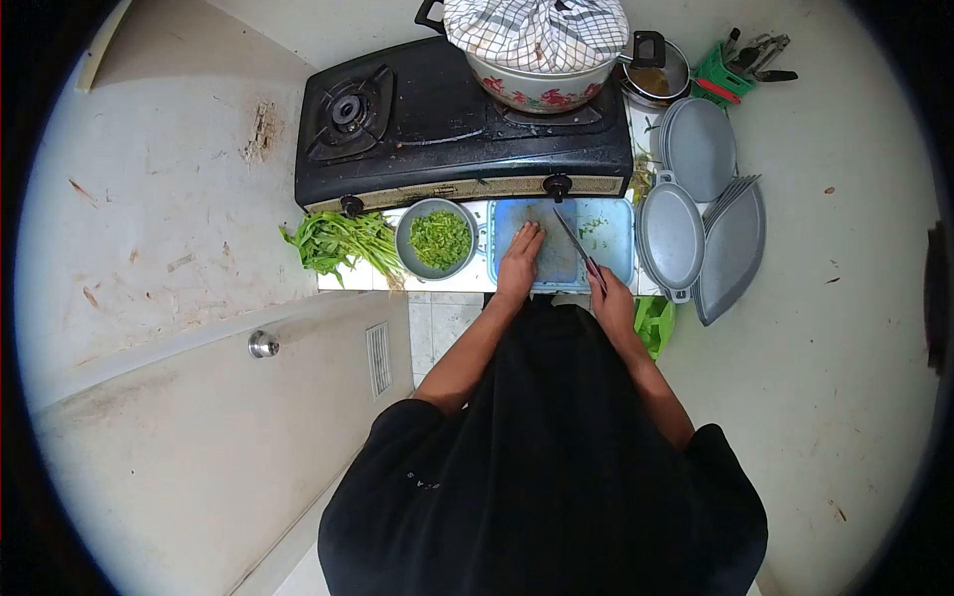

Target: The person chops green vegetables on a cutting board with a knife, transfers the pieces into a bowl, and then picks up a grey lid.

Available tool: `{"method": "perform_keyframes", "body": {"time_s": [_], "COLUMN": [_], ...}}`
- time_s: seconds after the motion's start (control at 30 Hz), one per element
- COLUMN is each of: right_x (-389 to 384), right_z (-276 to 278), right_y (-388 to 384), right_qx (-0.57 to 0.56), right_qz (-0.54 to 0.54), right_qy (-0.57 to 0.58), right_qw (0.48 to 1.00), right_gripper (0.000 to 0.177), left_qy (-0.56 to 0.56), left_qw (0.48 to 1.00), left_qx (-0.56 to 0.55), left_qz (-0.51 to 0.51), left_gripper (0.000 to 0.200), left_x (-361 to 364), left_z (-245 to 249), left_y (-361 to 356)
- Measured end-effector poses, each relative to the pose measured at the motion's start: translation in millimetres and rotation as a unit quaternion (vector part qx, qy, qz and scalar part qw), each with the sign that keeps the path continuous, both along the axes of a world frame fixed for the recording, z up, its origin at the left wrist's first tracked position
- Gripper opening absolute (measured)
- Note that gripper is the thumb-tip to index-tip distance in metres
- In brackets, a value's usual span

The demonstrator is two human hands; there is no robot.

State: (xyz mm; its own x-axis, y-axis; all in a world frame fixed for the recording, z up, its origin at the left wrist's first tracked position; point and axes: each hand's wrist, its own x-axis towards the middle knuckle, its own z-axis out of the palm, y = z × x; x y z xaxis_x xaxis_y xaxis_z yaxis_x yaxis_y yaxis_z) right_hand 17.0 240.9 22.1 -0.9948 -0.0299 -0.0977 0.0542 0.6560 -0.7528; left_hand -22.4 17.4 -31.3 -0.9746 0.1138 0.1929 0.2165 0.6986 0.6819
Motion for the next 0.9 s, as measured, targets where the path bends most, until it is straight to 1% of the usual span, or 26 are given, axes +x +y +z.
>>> {"method": "perform_keyframes", "body": {"time_s": [0.13,0.2,0.23,0.3,0.33,0.37,0.4,0.43,0.47,0.5,0.53,0.6,0.63,0.7,0.77,0.83,0.87,0.9], "right_x": [-2,-3,-4,-5,-5,-5,-5,-4,-5,-6,-6,-7,-8,-9,-9,-10,-10,-11], "right_z": [2,3,3,2,2,2,0,-2,-3,-3,-2,0,2,4,1,1,2,2], "right_y": [0,0,-1,-2,-2,-3,-3,-4,-3,-3,-3,-4,-4,-4,-4,-4,-4,-5], "right_qx": [0.007,-0.008,-0.009,0.003,0.003,0.000,-0.004,-0.004,-0.003,-0.003,-0.002,-0.009,-0.010,-0.014,-0.012,-0.009,-0.007,-0.005], "right_qz": [0.001,-0.005,-0.004,0.002,0.003,0.007,0.011,0.013,0.017,0.021,0.022,0.016,0.017,0.025,0.027,0.031,0.031,0.030], "right_qy": [-0.013,0.016,0.017,0.000,-0.001,-0.005,-0.010,-0.010,-0.014,-0.018,-0.017,-0.028,-0.028,-0.031,-0.028,-0.024,-0.027,-0.029], "right_qw": [1.000,1.000,1.000,1.000,1.000,1.000,1.000,1.000,1.000,1.000,1.000,0.999,0.999,0.999,0.999,0.999,0.999,0.999], "right_gripper": [0.028,0.028,0.028,0.030,0.030,0.027,0.025,0.025,0.025,0.025,0.025,0.024,0.024,0.024,0.025,0.025,0.026,0.027], "left_qy": [0.003,0.018,0.018,0.003,0.002,-0.120,-0.236,-0.236,-0.243,-0.246,-0.245,-0.265,-0.264,-0.250,-0.234,-0.182,-0.180,-0.186], "left_qw": [1.000,0.999,0.999,0.987,0.987,0.952,0.884,0.883,0.831,0.767,0.767,0.617,0.617,0.584,0.589,0.684,0.685,0.790], "left_qx": [-0.012,0.018,0.017,0.099,0.098,0.226,0.347,0.347,0.447,0.542,0.543,0.705,0.705,0.750,0.748,0.670,0.670,0.522], "left_qz": [0.002,0.039,0.040,0.123,0.123,0.168,0.207,0.209,0.226,0.239,0.239,0.227,0.228,0.188,0.198,0.223,0.225,0.262], "left_gripper": [0.058,0.055,0.055,0.044,0.044,0.038,0.033,0.033,0.033,0.033,0.033,0.033,0.033,0.035,0.033,0.034,0.034,0.036], "left_x": [-3,-7,-10,-18,-23,-28,-33,-36,-39,-41,-41,-40,-39,-33,-27,-22,-21,-19], "left_z": [1,1,1,4,18,32,39,32,25,24,24,27,34,50,73,83,89,97], "left_y": [-6,-2,0,5,7,10,11,9,7,7,4,-13,-22,-41,-58,-79,-90,-101]}}
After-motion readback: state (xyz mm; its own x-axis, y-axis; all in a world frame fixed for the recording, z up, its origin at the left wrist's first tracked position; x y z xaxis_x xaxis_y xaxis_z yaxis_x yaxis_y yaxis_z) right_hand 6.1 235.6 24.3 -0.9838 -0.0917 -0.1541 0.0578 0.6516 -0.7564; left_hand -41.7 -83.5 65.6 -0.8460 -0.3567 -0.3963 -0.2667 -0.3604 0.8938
